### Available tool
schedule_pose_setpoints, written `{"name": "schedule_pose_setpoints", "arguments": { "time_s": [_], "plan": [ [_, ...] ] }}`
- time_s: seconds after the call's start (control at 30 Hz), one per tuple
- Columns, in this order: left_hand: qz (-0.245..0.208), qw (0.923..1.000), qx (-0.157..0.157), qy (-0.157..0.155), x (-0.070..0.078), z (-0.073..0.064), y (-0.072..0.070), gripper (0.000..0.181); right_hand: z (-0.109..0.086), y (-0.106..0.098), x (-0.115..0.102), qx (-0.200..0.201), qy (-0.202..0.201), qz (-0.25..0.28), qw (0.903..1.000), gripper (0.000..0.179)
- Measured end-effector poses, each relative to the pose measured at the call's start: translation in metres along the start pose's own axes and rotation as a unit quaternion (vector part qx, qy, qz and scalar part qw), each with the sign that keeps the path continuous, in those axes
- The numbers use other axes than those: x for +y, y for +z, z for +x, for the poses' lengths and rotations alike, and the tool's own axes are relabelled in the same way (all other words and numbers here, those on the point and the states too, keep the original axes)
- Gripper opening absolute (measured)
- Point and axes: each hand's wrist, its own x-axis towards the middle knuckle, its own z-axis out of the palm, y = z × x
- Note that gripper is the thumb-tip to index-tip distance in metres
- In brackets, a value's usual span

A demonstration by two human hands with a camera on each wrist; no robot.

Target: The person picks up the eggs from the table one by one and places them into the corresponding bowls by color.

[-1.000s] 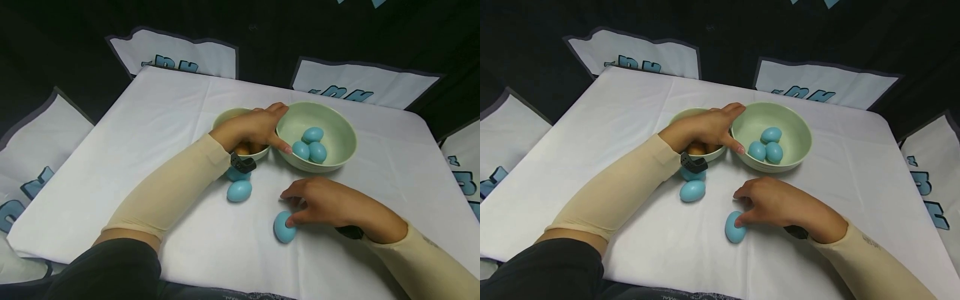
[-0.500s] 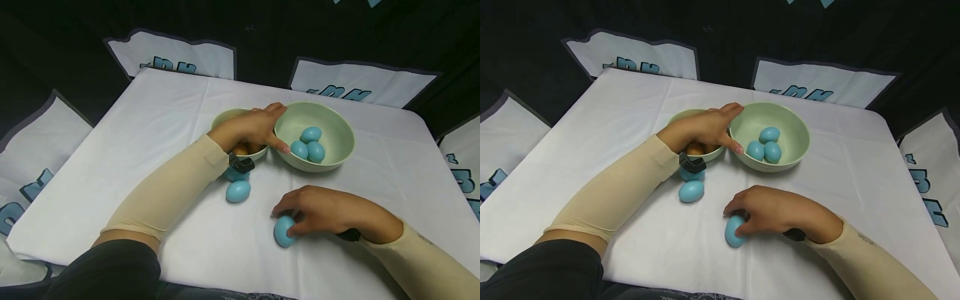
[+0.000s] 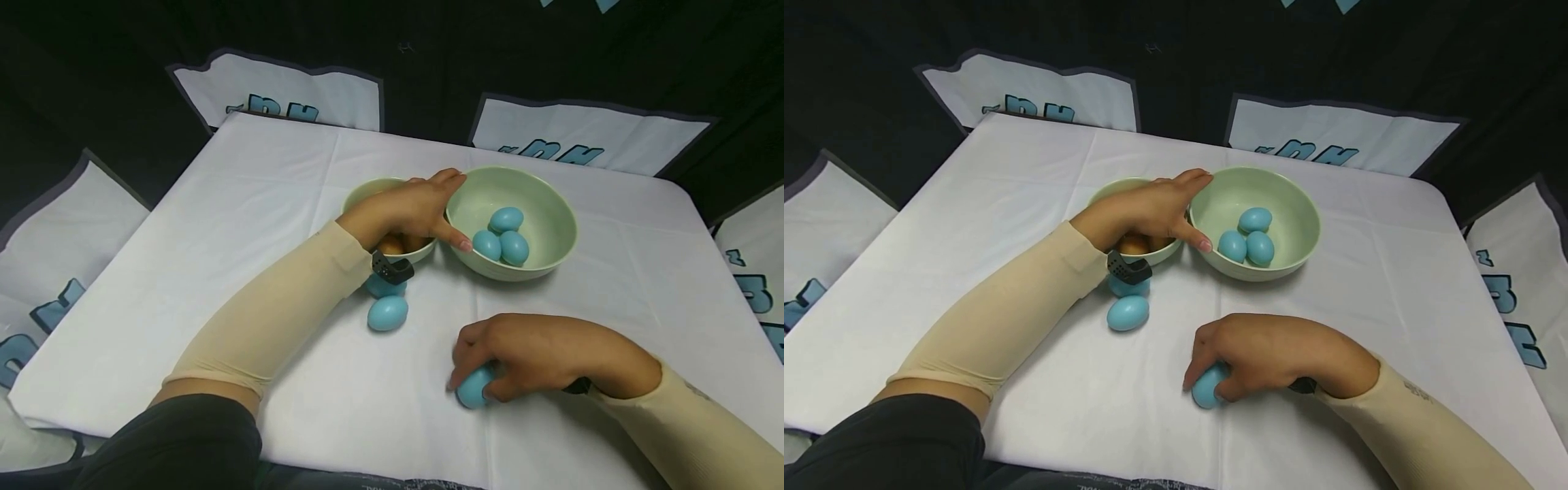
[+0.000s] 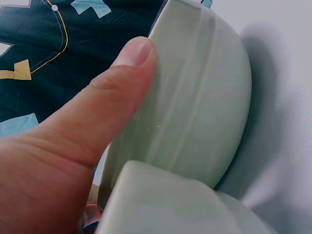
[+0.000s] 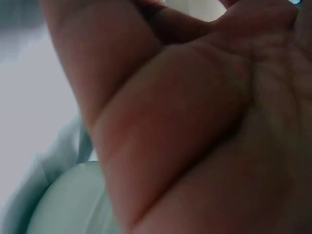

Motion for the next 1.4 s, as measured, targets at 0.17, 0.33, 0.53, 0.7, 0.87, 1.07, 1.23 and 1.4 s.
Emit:
{"name": "schedule_pose_setpoints", "arguments": {
  "time_s": [0.17,0.33,0.53,0.7,0.87,1.07,1.23,1.4],
  "plan": [
    [-0.008,0.9999,0.005,0.008,-0.001,0.000,0.002,0.125,0.000,-0.001,0.003,0.000,-0.005,0.007,1.0000,0.037],
    [-0.010,0.9998,0.008,0.013,-0.002,0.000,0.002,0.123,0.001,-0.002,0.008,0.008,-0.006,0.014,0.9999,0.033],
    [-0.018,0.9994,0.019,0.022,-0.001,-0.002,0.000,0.122,0.001,-0.006,0.012,0.019,0.019,0.018,0.9995,0.032],
    [-0.011,0.9998,0.011,0.013,0.000,0.000,0.000,0.125,-0.003,-0.010,0.015,0.041,0.029,0.026,0.9984,0.033],
    [-0.008,0.9999,0.010,0.008,0.000,0.001,0.001,0.124,-0.009,-0.018,0.018,0.063,0.048,0.030,0.9964,0.033],
    [-0.008,0.9997,0.013,0.018,0.002,0.001,0.002,0.121,-0.019,-0.025,0.020,0.096,0.075,0.015,0.9925,0.033],
    [-0.012,0.9995,0.014,0.026,0.002,0.000,0.003,0.118,-0.026,-0.031,0.019,0.125,0.079,0.019,0.9888,0.035],
    [-0.012,0.9996,0.019,0.015,0.002,-0.003,0.002,0.118,-0.028,-0.042,0.018,0.144,0.070,0.026,0.9868,0.034]
  ]
}}
